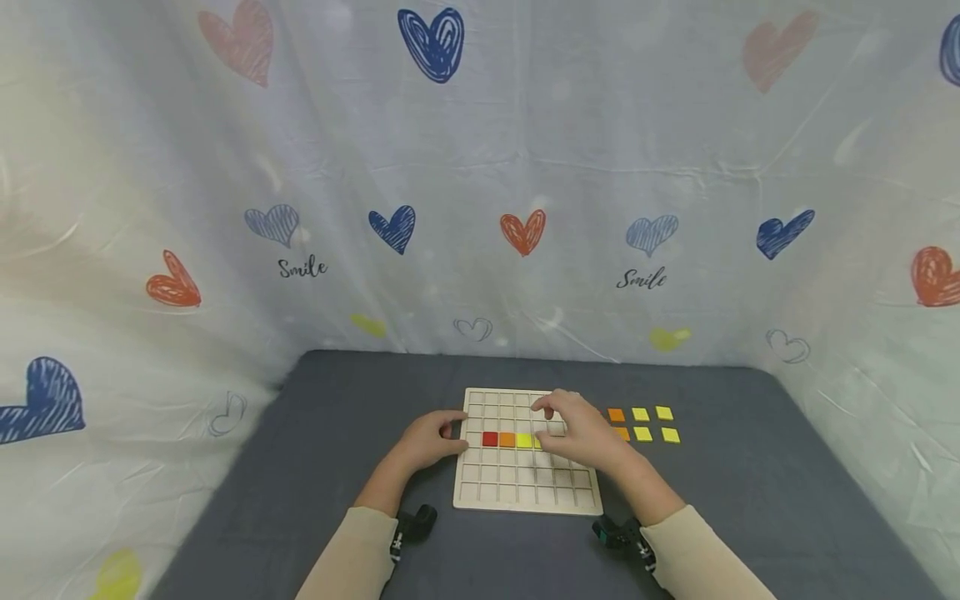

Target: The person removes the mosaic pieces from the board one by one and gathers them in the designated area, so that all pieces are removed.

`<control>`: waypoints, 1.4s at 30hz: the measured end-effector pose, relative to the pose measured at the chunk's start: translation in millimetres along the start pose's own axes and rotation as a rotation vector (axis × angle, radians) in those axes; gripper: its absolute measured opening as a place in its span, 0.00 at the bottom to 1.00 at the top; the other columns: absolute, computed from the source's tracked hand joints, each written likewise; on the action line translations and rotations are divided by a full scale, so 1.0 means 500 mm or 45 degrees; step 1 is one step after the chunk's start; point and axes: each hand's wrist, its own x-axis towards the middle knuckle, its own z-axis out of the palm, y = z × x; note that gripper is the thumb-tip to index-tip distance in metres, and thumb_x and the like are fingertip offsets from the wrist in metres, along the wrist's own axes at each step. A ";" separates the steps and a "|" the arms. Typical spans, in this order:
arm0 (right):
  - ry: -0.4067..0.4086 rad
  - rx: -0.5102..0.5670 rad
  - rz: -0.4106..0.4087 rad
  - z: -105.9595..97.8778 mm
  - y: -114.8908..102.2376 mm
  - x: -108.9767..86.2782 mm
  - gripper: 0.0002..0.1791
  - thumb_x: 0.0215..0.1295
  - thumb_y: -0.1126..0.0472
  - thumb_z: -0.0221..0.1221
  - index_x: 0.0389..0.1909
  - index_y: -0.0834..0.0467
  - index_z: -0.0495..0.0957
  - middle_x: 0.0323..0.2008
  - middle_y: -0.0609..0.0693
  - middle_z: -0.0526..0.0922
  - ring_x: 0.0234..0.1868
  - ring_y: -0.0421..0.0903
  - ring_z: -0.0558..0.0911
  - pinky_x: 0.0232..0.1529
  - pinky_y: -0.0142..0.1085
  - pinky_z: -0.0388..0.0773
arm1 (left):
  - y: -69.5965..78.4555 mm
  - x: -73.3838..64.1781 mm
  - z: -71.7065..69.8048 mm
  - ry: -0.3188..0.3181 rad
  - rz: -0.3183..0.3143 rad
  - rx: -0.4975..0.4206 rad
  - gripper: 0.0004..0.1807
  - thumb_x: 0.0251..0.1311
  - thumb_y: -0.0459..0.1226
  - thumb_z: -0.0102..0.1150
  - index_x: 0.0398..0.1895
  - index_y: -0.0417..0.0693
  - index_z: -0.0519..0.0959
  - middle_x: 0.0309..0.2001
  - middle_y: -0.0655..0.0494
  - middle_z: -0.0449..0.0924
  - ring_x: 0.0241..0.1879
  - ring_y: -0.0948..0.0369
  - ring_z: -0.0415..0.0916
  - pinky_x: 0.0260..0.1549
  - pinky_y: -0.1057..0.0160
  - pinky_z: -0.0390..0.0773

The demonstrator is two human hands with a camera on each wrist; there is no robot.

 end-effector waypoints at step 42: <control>-0.044 -0.277 0.156 0.117 -0.066 0.080 0.12 0.57 0.60 0.67 0.41 0.58 0.89 0.36 0.49 0.84 0.30 0.43 0.77 0.30 0.39 0.76 | -0.001 0.003 -0.001 -0.018 0.011 0.020 0.28 0.60 0.41 0.73 0.64 0.47 0.81 0.26 0.58 0.71 0.24 0.62 0.66 0.25 0.61 0.66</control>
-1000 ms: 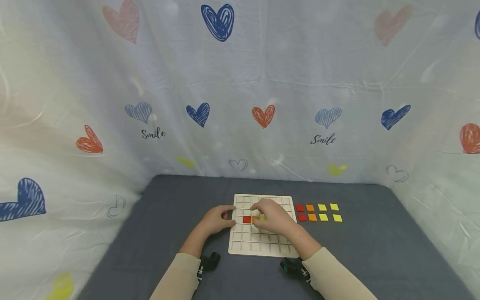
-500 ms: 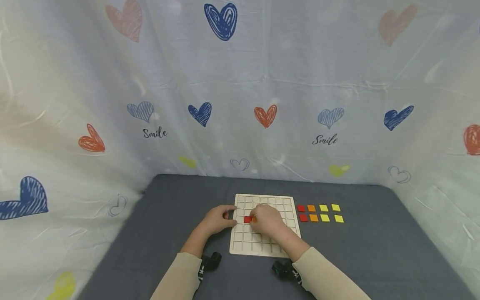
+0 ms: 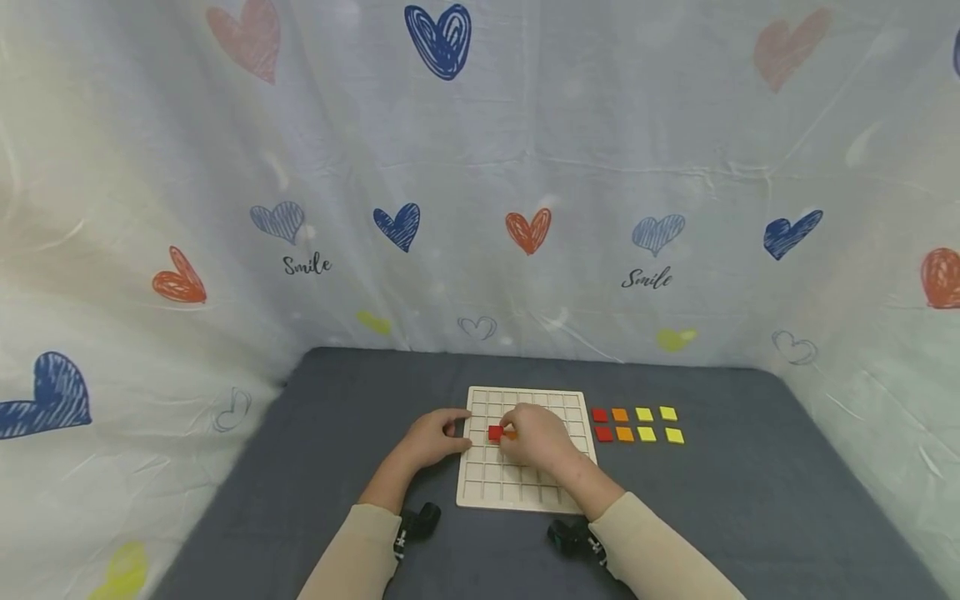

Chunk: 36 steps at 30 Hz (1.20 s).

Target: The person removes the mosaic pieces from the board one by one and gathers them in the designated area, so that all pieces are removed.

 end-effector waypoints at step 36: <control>0.122 -0.033 0.195 -0.162 0.118 -0.136 0.15 0.57 0.63 0.65 0.46 0.60 0.88 0.25 0.46 0.70 0.24 0.43 0.67 0.24 0.38 0.63 | -0.002 0.001 0.005 0.029 -0.022 -0.017 0.29 0.58 0.40 0.74 0.64 0.46 0.81 0.26 0.57 0.70 0.24 0.61 0.66 0.25 0.60 0.66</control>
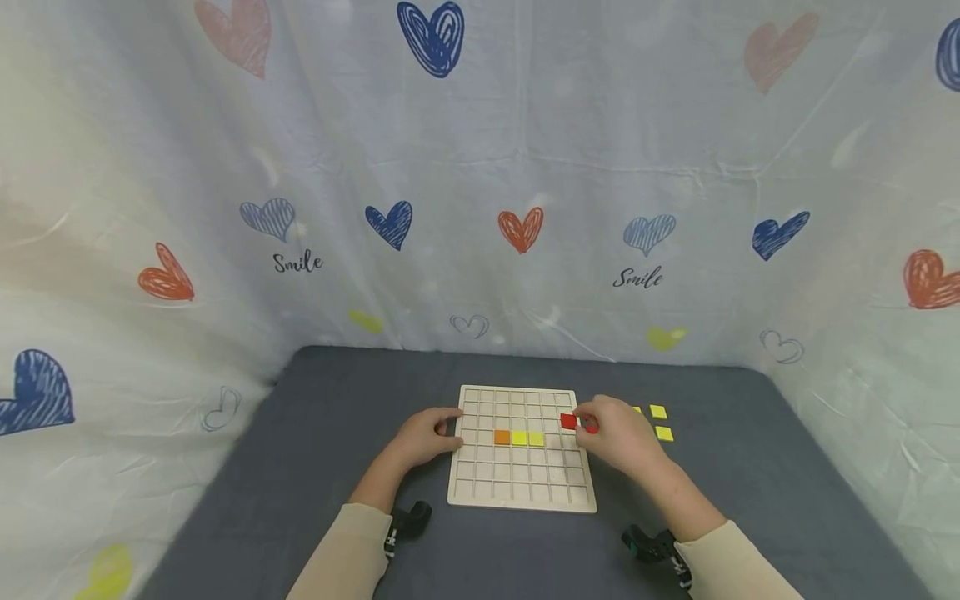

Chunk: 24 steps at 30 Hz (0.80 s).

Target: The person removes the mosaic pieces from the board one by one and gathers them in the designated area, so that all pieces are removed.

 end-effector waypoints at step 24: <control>-0.148 -0.186 -0.011 0.044 0.120 -0.055 0.09 0.54 0.64 0.68 0.38 0.59 0.89 0.22 0.43 0.73 0.26 0.41 0.70 0.32 0.42 0.75 | -0.001 0.000 -0.001 -0.011 -0.003 -0.032 0.30 0.59 0.40 0.73 0.66 0.45 0.80 0.27 0.56 0.70 0.23 0.60 0.65 0.25 0.60 0.66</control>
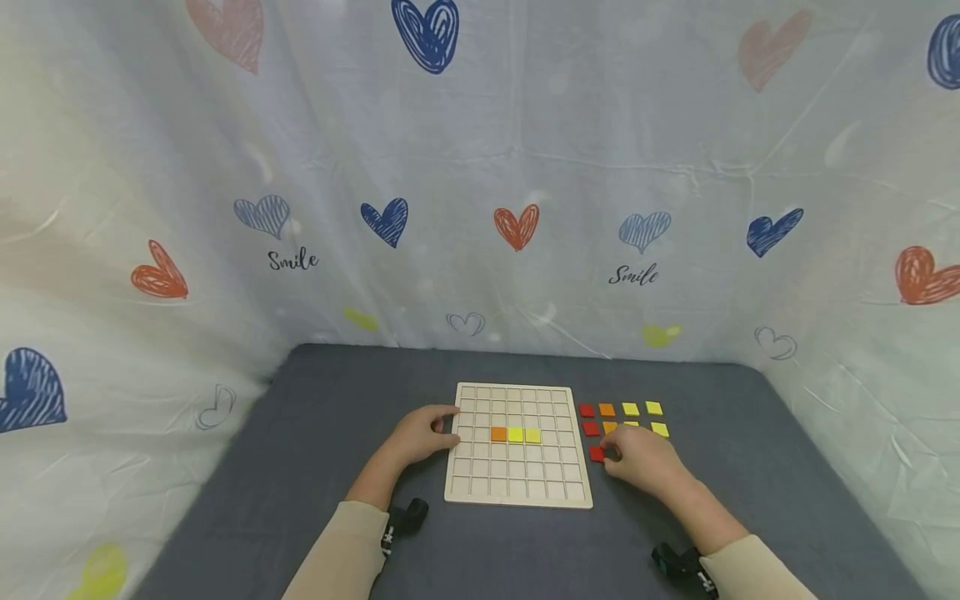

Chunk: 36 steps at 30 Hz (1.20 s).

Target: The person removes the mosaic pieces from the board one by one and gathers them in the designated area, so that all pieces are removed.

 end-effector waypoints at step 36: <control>0.162 0.176 -0.067 -0.083 -0.072 0.043 0.16 0.62 0.61 0.68 0.49 0.61 0.87 0.24 0.48 0.68 0.23 0.42 0.64 0.25 0.37 0.60 | 0.005 -0.002 -0.003 -0.011 -0.013 0.012 0.29 0.61 0.41 0.73 0.66 0.48 0.79 0.27 0.55 0.71 0.23 0.60 0.65 0.26 0.59 0.65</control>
